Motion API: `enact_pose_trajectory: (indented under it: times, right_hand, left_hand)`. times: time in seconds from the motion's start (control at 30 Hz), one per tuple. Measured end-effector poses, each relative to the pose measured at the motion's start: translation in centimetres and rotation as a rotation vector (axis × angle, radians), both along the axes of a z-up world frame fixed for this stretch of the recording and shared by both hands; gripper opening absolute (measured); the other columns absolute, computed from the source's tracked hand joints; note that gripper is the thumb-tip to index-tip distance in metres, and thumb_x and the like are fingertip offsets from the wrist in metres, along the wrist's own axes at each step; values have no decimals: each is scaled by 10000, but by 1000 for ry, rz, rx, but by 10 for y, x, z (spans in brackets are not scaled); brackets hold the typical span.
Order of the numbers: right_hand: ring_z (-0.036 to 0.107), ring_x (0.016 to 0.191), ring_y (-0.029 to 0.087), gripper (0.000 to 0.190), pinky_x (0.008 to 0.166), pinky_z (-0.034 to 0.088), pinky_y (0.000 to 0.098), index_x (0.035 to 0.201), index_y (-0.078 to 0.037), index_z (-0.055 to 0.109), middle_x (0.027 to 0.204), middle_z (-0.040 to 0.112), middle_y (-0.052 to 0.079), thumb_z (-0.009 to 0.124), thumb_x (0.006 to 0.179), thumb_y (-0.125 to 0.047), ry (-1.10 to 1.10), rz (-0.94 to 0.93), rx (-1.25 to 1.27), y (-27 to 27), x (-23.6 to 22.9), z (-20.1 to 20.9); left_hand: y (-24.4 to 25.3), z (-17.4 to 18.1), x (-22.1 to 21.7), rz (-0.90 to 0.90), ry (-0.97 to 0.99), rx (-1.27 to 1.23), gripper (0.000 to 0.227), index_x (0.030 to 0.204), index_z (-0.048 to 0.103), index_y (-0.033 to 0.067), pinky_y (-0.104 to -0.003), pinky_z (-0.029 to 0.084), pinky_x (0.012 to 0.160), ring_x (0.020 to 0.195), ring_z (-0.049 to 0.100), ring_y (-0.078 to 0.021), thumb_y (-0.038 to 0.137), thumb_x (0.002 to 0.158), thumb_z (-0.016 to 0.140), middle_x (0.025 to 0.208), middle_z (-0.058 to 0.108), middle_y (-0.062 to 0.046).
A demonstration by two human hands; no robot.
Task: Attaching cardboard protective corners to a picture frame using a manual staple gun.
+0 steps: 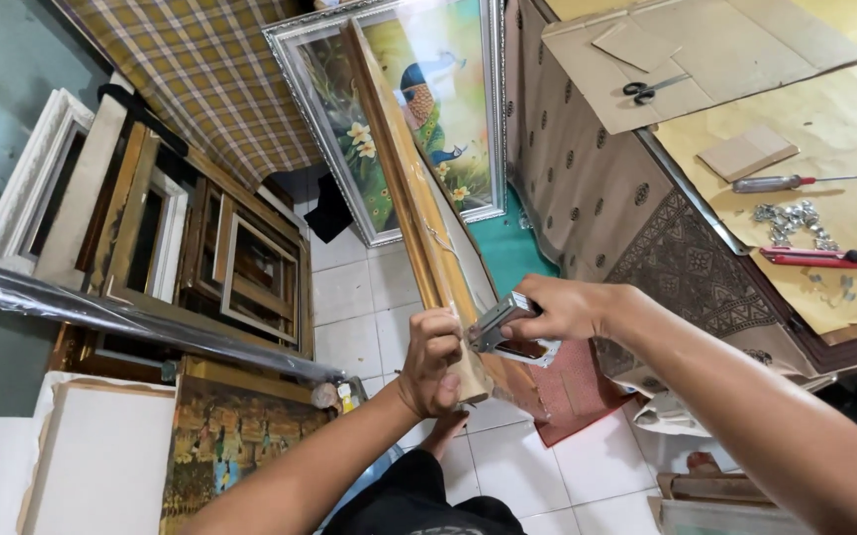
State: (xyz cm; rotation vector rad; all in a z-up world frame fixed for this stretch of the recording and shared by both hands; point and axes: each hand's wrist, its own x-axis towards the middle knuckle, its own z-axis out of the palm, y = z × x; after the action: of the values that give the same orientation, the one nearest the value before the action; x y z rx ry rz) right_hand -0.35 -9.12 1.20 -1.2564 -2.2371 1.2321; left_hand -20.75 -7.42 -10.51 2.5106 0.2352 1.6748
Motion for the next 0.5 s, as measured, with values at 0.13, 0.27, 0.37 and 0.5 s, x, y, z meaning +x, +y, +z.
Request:
enact_pose_trajectory:
  times: [0.13, 0.27, 0.37, 0.5]
  right_hand:
    - [407, 375, 93, 353, 359, 335, 225, 436, -111, 512, 362, 457, 2, 584, 715, -316, 102, -58, 11, 11, 18, -52]
    - [402, 367, 118, 423, 355, 352, 258, 471, -70, 503, 363, 466, 39, 613, 733, -384, 196, -150, 17, -2, 25, -54]
    - [411, 409, 133, 377, 384, 359, 278, 532, -52, 532, 427, 467, 44, 649, 710, -364, 193, -275, 5, -19, 29, -30]
    - [469, 275, 104, 305, 257, 395, 188, 894, -6, 566, 546, 566, 73, 649, 666, -191, 399, -597, -167, -31, 62, -53]
  left_hand:
    - [2, -3, 6, -16, -24, 15, 256, 766, 329, 133, -401, 373, 900, 874, 442, -255, 366, 794, 227, 863, 400, -51]
    - [-1, 6, 12, -47, 4, 10, 267, 782, 324, 138, -407, 373, 904, 890, 444, -252, 397, 807, 268, 862, 388, -43]
    - [-2, 18, 19, -118, 31, -20, 296, 839, 327, 138, -391, 380, 897, 926, 438, -251, 432, 823, 302, 899, 379, -39]
    - [-3, 34, 35, -206, 52, -105, 391, 953, 373, 118, -385, 399, 900, 1000, 476, -269, 488, 825, 379, 981, 420, -61]
